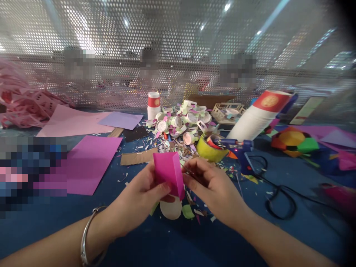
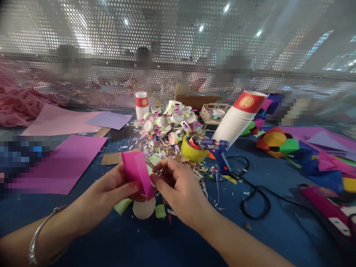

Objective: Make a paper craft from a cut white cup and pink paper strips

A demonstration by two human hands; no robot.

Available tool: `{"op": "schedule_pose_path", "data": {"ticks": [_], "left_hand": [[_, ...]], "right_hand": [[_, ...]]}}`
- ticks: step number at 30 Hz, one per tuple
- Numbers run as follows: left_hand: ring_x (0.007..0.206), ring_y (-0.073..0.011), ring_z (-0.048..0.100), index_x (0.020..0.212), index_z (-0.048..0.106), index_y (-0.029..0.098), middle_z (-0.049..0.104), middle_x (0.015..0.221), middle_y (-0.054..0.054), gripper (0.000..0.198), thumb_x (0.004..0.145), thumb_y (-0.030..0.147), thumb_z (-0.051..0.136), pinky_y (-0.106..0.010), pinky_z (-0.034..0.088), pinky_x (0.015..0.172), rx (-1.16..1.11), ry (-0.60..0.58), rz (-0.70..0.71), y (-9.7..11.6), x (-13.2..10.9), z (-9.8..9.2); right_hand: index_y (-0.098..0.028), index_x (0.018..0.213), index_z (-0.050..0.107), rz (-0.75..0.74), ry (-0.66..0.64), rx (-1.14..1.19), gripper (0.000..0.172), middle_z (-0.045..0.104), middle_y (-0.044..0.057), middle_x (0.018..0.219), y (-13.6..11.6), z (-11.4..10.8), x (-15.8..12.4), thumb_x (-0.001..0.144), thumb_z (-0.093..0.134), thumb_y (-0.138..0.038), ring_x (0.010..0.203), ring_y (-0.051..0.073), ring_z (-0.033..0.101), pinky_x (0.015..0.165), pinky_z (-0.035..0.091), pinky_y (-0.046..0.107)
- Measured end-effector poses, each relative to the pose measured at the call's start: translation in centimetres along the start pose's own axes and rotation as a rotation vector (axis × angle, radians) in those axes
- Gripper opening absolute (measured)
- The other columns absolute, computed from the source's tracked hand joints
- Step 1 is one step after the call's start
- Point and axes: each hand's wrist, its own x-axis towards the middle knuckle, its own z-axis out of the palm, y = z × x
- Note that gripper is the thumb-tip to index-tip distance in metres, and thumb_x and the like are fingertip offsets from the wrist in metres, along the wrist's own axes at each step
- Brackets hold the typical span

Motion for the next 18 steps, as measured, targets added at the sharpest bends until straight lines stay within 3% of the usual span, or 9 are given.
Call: {"op": "schedule_pose_path", "data": {"ticks": [4, 8, 10, 13, 18], "left_hand": [[0.081, -0.0154, 0.066, 0.116, 0.054, 0.019, 0.067, 0.094, -0.004, 0.024, 0.092, 0.020, 0.056, -0.030, 0.057, 0.076, -0.013, -0.067, -0.017, 0.0, -0.5, 0.5], [0.085, -0.0168, 0.067, 0.125, 0.048, 0.020, 0.066, 0.098, -0.006, 0.035, 0.091, 0.018, 0.057, -0.028, 0.059, 0.072, -0.041, 0.005, -0.026, 0.3, -0.4, 0.5], [0.085, -0.0177, 0.067, 0.129, 0.045, 0.020, 0.067, 0.100, -0.007, 0.041, 0.090, 0.019, 0.058, -0.027, 0.059, 0.070, -0.045, 0.008, -0.026, 0.3, -0.2, 0.5], [0.087, -0.0194, 0.067, 0.129, 0.045, 0.021, 0.067, 0.100, -0.007, 0.041, 0.091, 0.022, 0.060, -0.029, 0.060, 0.069, -0.033, -0.049, -0.040, -0.1, -0.2, 0.4], [0.074, -0.0153, 0.064, 0.113, 0.057, 0.020, 0.066, 0.090, -0.005, 0.029, 0.091, 0.038, 0.063, -0.024, 0.056, 0.060, 0.093, -0.061, -0.032, -0.4, -0.4, 0.2]], "right_hand": [[-0.021, 0.083, 0.052, -0.017, -0.039, 0.136, 0.020, 0.049, -0.003, 0.070, 0.1, 0.5, 0.0, 0.093, 0.056, -0.038, 0.063, 0.012, 0.049, 0.055, 0.043, 0.024], [-0.022, 0.087, 0.052, 0.096, -0.013, 0.290, 0.025, 0.040, -0.006, 0.066, 0.4, 0.8, -0.1, 0.096, 0.053, -0.046, 0.050, 0.008, 0.036, 0.043, 0.032, 0.020], [-0.023, 0.090, 0.054, 0.087, -0.031, 0.315, 0.024, 0.046, -0.005, 0.069, 0.5, 0.9, -0.1, 0.094, 0.056, -0.046, 0.055, 0.009, 0.044, 0.047, 0.038, 0.020], [-0.022, 0.091, 0.055, 0.030, -0.062, 0.274, 0.022, 0.059, 0.000, 0.082, 0.4, 1.2, 0.0, 0.093, 0.059, -0.043, 0.073, 0.014, 0.058, 0.067, 0.052, 0.025], [-0.023, 0.089, 0.054, 0.004, -0.065, 0.210, 0.018, 0.063, 0.001, 0.083, 0.5, 1.4, 0.1, 0.093, 0.058, -0.040, 0.081, 0.017, 0.063, 0.076, 0.055, 0.029]]}}
